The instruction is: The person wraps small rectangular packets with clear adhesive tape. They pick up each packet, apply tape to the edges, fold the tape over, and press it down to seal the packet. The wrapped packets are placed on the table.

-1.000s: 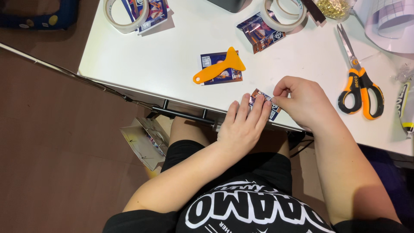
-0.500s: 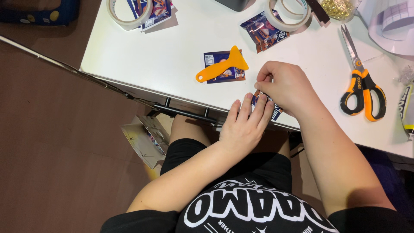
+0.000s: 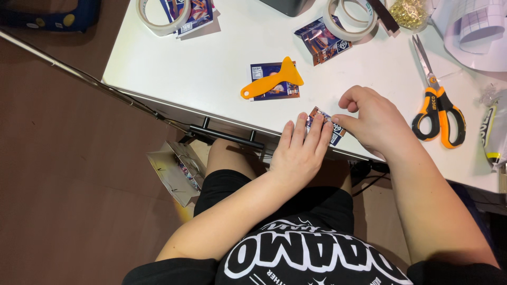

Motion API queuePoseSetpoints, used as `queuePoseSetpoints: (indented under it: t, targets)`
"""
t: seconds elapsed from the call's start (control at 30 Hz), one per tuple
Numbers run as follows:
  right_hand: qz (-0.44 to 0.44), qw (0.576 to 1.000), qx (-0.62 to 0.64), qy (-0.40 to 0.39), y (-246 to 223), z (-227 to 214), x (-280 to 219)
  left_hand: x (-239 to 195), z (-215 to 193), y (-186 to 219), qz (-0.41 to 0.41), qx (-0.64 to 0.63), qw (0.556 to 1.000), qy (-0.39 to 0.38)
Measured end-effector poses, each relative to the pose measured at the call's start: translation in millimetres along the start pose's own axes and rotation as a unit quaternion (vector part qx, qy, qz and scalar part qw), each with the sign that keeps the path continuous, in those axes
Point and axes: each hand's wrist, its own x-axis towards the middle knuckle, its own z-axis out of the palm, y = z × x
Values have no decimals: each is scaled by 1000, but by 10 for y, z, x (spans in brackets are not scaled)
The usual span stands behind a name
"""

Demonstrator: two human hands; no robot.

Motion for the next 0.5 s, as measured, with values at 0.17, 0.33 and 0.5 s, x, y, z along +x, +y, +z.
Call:
queuePoseSetpoints:
  t: [0.17,0.33,0.5]
  targets:
    - [48,998,-14,-23,-24,-104,-146,-29,-29,-3,1,9,999,-45]
    - [98,994,-31,-42,14,-157,-243,27,-100,-14,3,24,997,-76]
    - [29,999,44,13,381,-49,-271,267,-219,-114,-16,-43,999,-24]
